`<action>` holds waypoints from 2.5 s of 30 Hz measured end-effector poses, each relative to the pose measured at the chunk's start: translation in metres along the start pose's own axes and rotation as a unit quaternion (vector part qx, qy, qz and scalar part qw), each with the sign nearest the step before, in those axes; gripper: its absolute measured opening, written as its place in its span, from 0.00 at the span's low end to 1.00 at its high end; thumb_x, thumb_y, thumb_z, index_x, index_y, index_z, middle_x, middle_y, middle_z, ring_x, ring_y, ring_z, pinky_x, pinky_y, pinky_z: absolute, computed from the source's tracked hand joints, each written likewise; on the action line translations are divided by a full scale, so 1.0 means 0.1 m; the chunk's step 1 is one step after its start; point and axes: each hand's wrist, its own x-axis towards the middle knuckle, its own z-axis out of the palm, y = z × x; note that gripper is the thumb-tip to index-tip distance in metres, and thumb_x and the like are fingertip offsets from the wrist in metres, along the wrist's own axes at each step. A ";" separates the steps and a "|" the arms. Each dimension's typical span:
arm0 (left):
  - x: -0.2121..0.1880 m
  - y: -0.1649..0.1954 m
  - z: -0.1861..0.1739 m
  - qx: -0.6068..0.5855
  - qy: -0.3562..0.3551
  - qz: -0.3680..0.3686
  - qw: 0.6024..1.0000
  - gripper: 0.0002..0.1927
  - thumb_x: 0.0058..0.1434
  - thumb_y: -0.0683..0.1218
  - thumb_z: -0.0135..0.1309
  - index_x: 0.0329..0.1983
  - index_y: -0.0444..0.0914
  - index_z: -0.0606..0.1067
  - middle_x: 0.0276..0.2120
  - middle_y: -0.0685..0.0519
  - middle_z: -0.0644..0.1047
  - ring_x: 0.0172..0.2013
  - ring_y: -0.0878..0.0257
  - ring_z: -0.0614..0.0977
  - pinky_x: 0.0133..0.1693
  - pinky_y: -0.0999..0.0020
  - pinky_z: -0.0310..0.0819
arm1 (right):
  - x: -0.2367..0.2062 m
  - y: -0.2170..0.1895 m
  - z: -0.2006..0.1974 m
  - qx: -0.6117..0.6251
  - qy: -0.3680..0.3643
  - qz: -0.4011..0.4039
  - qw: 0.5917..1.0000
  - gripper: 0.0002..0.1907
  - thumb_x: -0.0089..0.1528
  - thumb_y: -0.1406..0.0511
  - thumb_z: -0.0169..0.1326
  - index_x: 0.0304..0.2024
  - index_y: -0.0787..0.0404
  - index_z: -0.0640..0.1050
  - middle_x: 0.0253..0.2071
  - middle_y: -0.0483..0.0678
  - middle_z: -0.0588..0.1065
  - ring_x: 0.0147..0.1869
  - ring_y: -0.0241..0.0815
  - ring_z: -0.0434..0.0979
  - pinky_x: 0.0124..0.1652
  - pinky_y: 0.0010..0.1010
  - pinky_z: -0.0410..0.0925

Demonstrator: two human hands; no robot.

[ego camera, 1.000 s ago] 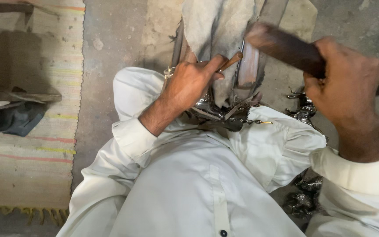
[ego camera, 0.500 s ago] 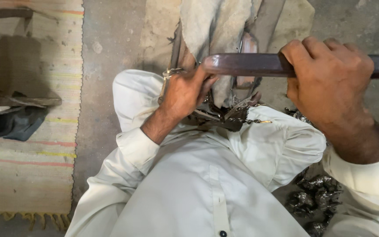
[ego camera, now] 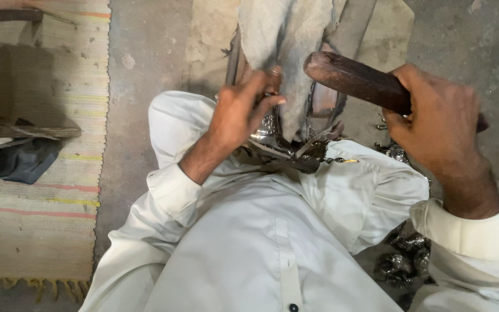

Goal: The person sits cross-legged on the floor with a leather sandbag on their lap, holding a small punch against a silver-colored ornamental metal object and striking the punch with a wooden mallet to shape and detail it. They reposition the object and the punch repeatedly, and later work on an animal-shaped metal figurine the same way.

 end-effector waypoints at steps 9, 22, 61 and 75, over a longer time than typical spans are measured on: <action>0.02 0.14 -0.01 0.124 -0.070 -0.002 0.990 0.17 0.67 0.49 0.62 0.55 0.41 0.74 0.25 0.45 0.79 0.25 0.50 0.82 0.28 0.53 0.73 | -0.16 0.18 0.33 0.049 0.142 -0.037 0.988 0.11 0.65 0.72 0.64 0.48 0.61 0.76 0.36 0.50 0.77 0.36 0.48 0.79 0.39 0.37 0.68; 0.33 0.07 0.14 0.210 -0.188 0.065 0.957 0.18 0.63 0.44 0.58 0.55 0.41 0.72 0.23 0.49 0.81 0.28 0.48 0.85 0.30 0.51 0.76 | -0.32 0.24 0.33 0.049 0.065 0.086 0.993 0.12 0.64 0.70 0.64 0.45 0.63 0.73 0.32 0.54 0.75 0.36 0.58 0.77 0.39 0.44 0.66; 0.10 0.00 0.03 0.139 -0.140 0.057 0.979 0.14 0.68 0.48 0.57 0.53 0.39 0.71 0.28 0.46 0.81 0.25 0.48 0.83 0.27 0.54 0.75 | -0.12 0.00 0.06 -0.049 0.095 -0.049 0.993 0.18 0.54 0.73 0.64 0.46 0.60 0.76 0.35 0.53 0.75 0.36 0.56 0.77 0.38 0.42 0.67; -0.18 0.01 0.11 0.103 0.019 0.034 0.994 0.12 0.69 0.45 0.60 0.49 0.37 0.73 0.29 0.47 0.80 0.27 0.51 0.83 0.28 0.55 0.74 | 0.14 -0.30 -0.24 -0.170 0.062 -0.102 0.978 0.17 0.52 0.68 0.67 0.44 0.56 0.79 0.34 0.46 0.75 0.38 0.49 0.78 0.41 0.39 0.68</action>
